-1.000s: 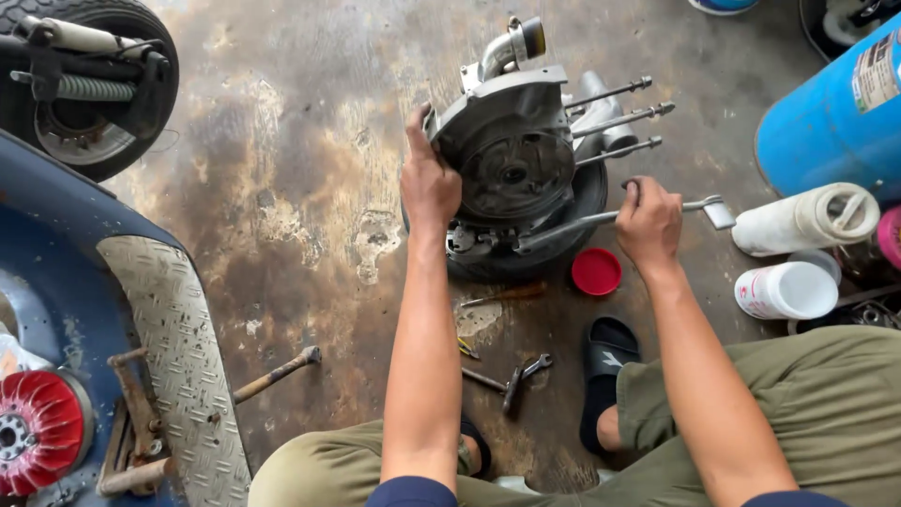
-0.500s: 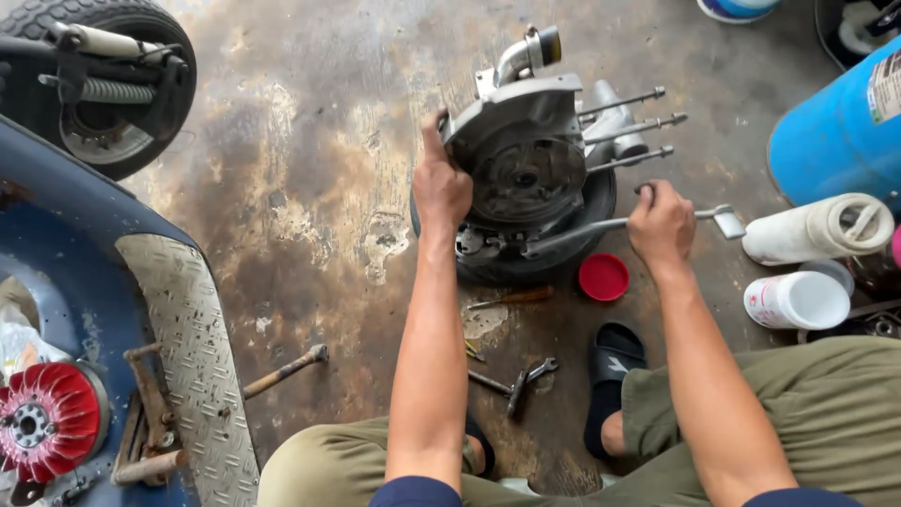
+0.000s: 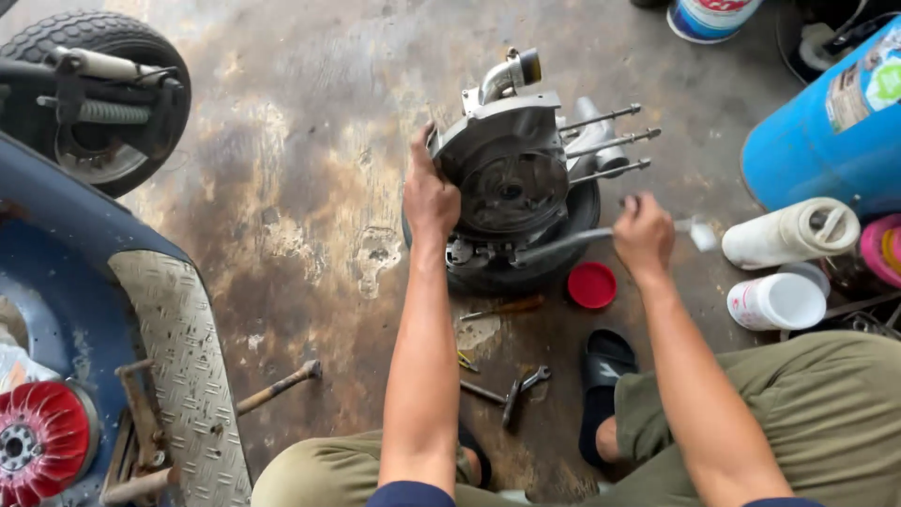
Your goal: The person sits on the workshop floor working on a scooter rear wheel with the brake drum and swingarm assembly. They use a wrench to loosen bolts on the hub, reposition the assembly, pick up a socket and hammer, and continue loosening and adjusting parts of the wheel hub by hand and with hand tools.
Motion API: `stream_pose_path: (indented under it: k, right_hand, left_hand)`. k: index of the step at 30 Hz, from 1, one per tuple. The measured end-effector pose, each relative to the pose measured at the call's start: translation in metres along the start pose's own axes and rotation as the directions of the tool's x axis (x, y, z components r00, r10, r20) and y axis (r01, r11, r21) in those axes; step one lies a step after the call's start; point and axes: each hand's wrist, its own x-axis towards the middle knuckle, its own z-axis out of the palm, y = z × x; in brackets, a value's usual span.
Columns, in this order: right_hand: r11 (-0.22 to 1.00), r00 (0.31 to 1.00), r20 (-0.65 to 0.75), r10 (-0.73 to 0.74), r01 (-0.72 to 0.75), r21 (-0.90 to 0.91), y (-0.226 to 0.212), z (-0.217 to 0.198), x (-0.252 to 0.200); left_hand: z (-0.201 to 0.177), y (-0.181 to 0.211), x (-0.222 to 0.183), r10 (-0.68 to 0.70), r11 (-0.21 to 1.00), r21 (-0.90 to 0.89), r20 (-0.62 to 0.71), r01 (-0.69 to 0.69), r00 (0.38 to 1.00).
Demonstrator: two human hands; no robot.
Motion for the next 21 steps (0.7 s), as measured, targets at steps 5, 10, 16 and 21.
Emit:
stream_pose_path:
  k: [5,10,16,21]
  right_hand:
    - [0.976,0.983,-0.003,-0.183,0.181,-0.118,-0.002,0.004,0.024]
    - [0.989,0.989,-0.021,-0.147,0.146,-0.038,0.054,0.041,-0.031]
    - [0.947,0.984,0.073,0.164,-0.178,0.267,0.091,0.064,-0.043]
    - [0.980,0.980,-0.015,-0.198,0.198,0.004,-0.027,-0.023,0.014]
  left_hand:
    - [0.002,0.008,0.010,0.018,0.999,-0.026,-0.016,-0.019,1.000]
    - [0.004,0.005,0.002,0.023,1.000,-0.019,0.017,-0.023,1.000]
    - [-0.009,0.009,0.009,-0.091,0.995,0.032,0.044,0.090,0.995]
    - [-0.008,0.016,0.010,-0.083,0.996,0.042,0.024,0.082,0.996]
